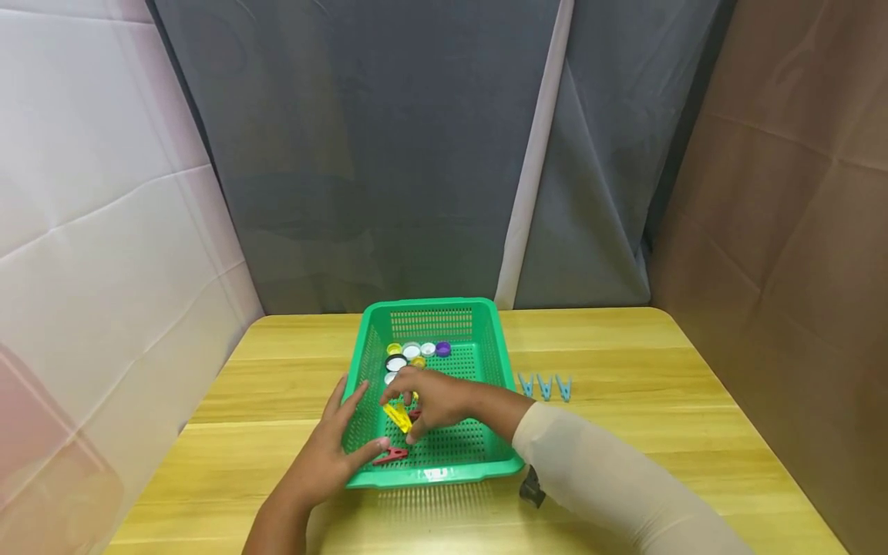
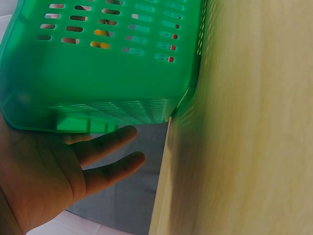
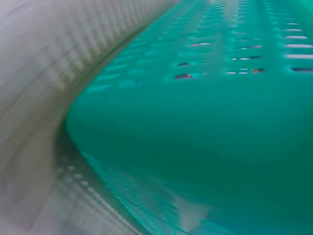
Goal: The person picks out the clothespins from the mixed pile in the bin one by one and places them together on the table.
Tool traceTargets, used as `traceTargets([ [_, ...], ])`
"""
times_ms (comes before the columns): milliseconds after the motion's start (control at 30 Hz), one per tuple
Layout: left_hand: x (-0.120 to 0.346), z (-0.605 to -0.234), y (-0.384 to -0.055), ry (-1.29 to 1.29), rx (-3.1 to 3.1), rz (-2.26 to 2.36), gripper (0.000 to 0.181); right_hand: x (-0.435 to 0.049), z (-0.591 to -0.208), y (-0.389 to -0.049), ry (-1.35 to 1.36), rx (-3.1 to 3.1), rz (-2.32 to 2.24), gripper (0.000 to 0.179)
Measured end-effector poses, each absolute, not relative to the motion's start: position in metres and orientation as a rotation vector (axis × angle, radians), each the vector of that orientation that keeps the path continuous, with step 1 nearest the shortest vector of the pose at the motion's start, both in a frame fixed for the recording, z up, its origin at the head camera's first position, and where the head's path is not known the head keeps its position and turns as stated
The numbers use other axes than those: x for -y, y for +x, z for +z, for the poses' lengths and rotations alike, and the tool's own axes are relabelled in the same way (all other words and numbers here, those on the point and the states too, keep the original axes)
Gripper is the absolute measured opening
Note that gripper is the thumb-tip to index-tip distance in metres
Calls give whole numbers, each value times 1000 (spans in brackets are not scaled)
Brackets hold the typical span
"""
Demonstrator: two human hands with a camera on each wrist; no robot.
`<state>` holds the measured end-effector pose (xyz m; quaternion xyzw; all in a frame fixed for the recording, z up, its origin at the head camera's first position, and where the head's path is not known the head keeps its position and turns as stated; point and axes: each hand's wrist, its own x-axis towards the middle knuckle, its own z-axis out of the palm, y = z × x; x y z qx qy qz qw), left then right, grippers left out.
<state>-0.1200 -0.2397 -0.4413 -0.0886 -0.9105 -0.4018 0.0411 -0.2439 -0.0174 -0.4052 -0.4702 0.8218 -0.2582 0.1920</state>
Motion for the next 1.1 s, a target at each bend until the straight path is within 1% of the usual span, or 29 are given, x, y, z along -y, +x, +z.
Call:
traceTargets([
  [300, 240, -442, -120, -272, 2798, -1231, 96, 2, -392, -243, -1230, -2229, -789, 65],
  [633, 239, -441, -121, -238, 2807, -1223, 97, -27, -383, -243, -1145, -2140, -1020, 63],
  [900, 238, -441, -121, -236, 2799, -1223, 97, -52, -386, -238, -1034, -2120, -1155, 64],
  [1100, 238, -440, -120, -235, 2798, -1226, 97, -67, -387, -235, -1061, -2223, -1225, 63],
])
